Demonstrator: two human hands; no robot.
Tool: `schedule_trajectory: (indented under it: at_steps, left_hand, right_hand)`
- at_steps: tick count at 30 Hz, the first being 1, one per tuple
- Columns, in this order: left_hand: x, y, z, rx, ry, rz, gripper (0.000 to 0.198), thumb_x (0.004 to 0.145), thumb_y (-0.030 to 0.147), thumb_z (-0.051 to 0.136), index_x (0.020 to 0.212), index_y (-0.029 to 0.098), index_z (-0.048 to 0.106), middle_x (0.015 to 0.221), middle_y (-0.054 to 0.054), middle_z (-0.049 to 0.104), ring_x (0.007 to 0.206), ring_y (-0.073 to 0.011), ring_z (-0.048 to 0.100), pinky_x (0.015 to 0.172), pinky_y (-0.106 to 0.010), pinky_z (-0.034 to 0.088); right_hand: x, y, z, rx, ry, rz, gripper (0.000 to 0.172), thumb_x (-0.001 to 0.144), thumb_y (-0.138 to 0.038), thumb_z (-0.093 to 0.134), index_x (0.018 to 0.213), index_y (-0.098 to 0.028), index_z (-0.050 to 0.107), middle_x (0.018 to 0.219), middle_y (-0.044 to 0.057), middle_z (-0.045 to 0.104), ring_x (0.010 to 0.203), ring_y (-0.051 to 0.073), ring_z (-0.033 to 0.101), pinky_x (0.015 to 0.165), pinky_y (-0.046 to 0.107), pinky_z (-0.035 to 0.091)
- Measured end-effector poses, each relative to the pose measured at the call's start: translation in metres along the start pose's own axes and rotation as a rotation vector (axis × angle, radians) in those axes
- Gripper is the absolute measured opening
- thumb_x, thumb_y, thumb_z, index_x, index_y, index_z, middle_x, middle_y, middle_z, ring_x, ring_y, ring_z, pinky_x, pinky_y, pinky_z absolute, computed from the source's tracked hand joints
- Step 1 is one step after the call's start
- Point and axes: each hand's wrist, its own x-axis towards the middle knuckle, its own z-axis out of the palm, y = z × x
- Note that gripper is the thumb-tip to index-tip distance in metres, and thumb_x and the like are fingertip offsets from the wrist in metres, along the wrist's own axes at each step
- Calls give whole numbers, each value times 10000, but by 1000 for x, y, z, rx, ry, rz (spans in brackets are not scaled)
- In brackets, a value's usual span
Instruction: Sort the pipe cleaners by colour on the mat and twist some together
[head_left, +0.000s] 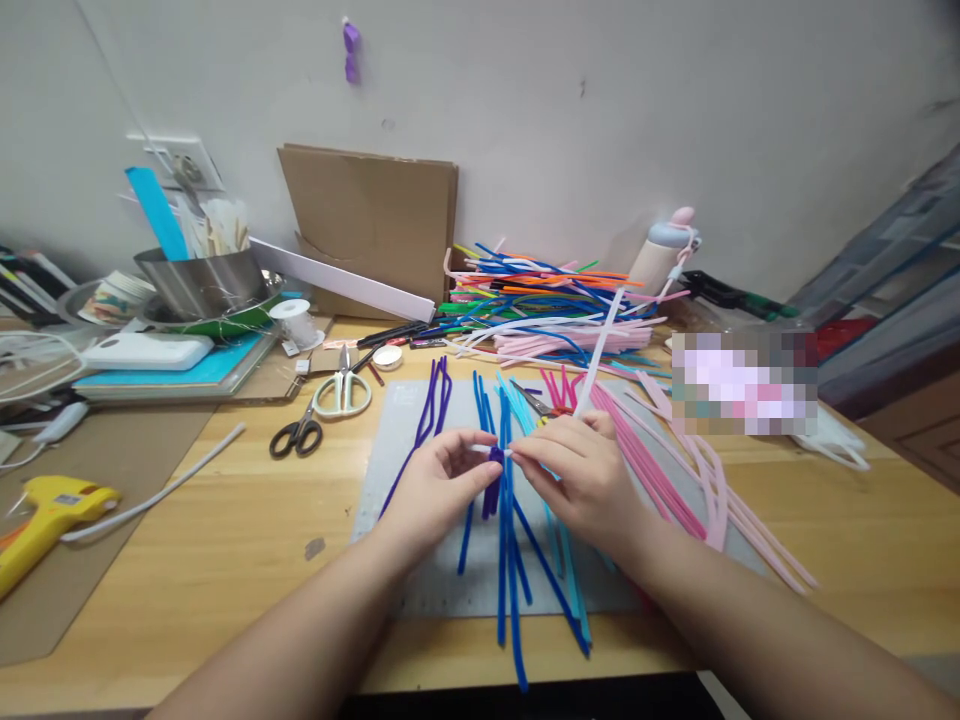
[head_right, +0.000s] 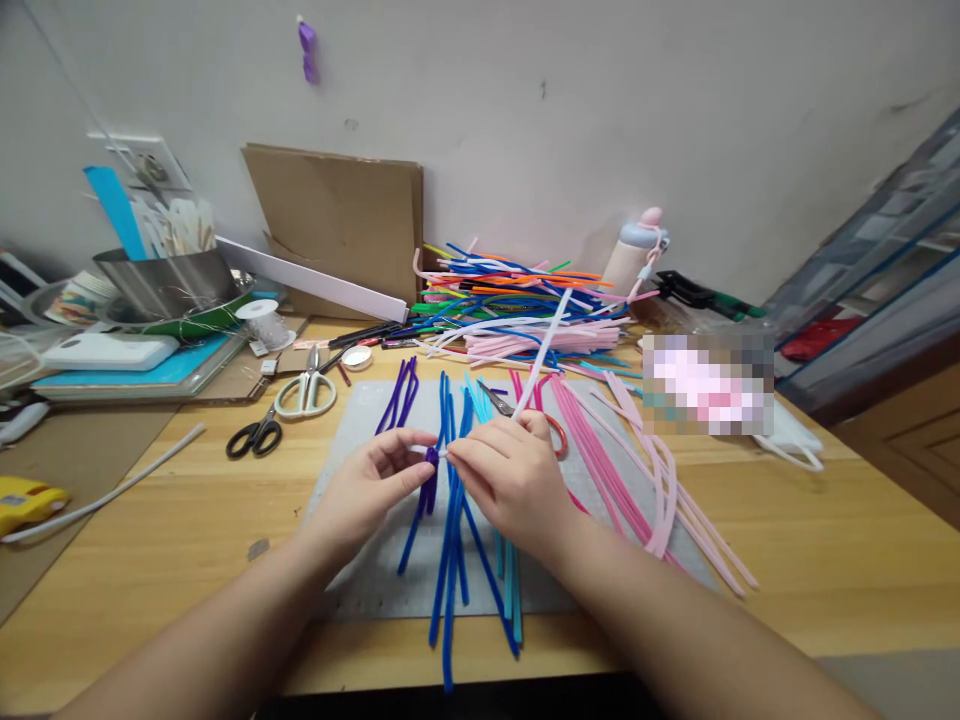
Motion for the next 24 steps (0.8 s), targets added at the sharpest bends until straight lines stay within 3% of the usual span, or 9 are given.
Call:
schedule_trajectory:
  at_steps: [3,6,10,24]
  left_hand:
    - [2,-1,3,-334,5,-149,350,648,232,754,952,161,595,753,8,600,707,-101,568,692,-234,436]
    - [1,-2,4,-454,-33,-233,332,633,260,772,898,160,600,738,16,590,672,-91,562,679,-231,424]
    - [0,0,4,-308,-88,-188,196,678,294,734,732,145,617,648,20,585,616,-85,521,637,-222,396]
    - [1,-1,2,16,-29,0,98,676,240,716,695,158,667,701,-6,664,690,-136,581,706,-261,437]
  right_hand:
    - [-3,-2,1,0,2,15,75,848,-194,571,892,-215,628,807,-1,686,767,156,574,730,342,292]
    - [-6,-2,3,-43,-26,16,94,850,-201,564,905,-215,639,786,10,685,758,166,563,730,351,288]
    - [-9,-5,4,-78,-45,3,101,855,-209,551,888,-204,646,720,15,663,716,164,534,713,352,282]
    - [-10,-10,2,-47,-65,2,87,841,-184,545,817,-187,628,644,0,611,654,148,473,686,350,266]
